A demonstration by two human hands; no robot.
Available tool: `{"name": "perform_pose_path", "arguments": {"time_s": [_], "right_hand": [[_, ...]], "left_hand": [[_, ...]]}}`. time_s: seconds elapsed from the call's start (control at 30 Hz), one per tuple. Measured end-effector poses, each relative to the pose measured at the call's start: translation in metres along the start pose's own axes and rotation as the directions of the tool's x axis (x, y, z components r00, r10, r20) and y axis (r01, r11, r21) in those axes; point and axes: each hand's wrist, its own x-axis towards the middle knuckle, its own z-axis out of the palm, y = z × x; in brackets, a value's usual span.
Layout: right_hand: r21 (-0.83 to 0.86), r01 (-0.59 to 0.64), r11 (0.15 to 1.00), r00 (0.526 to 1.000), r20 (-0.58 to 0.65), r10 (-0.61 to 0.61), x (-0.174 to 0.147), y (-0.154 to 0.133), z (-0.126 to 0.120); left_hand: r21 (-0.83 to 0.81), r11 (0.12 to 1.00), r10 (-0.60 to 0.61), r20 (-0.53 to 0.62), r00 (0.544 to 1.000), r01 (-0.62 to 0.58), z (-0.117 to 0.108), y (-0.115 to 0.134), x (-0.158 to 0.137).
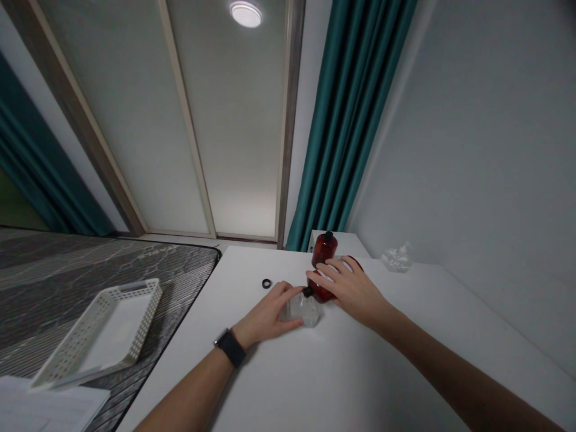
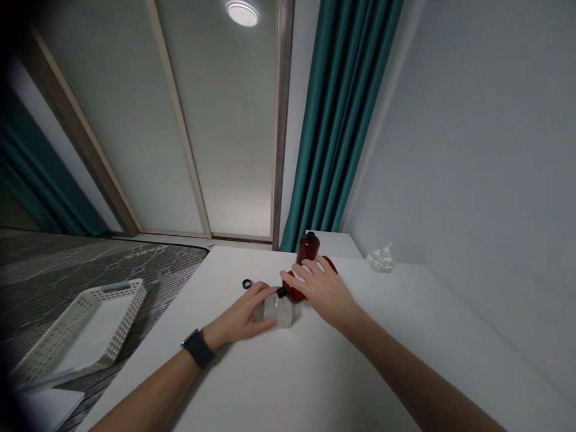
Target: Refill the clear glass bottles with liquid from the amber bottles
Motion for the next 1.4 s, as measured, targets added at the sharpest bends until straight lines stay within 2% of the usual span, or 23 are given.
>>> {"name": "perform_pose_path", "arguments": {"time_s": [1.4], "right_hand": [[-0.017, 0.015, 1.000, 1.000, 0.028, -0.014, 0.0024, 0.0004, -0.0048]], "left_hand": [[0.010, 1.000, 0.005, 0.015, 1.000, -0.006, -0.0013, 0.0014, 0.0004]]}}
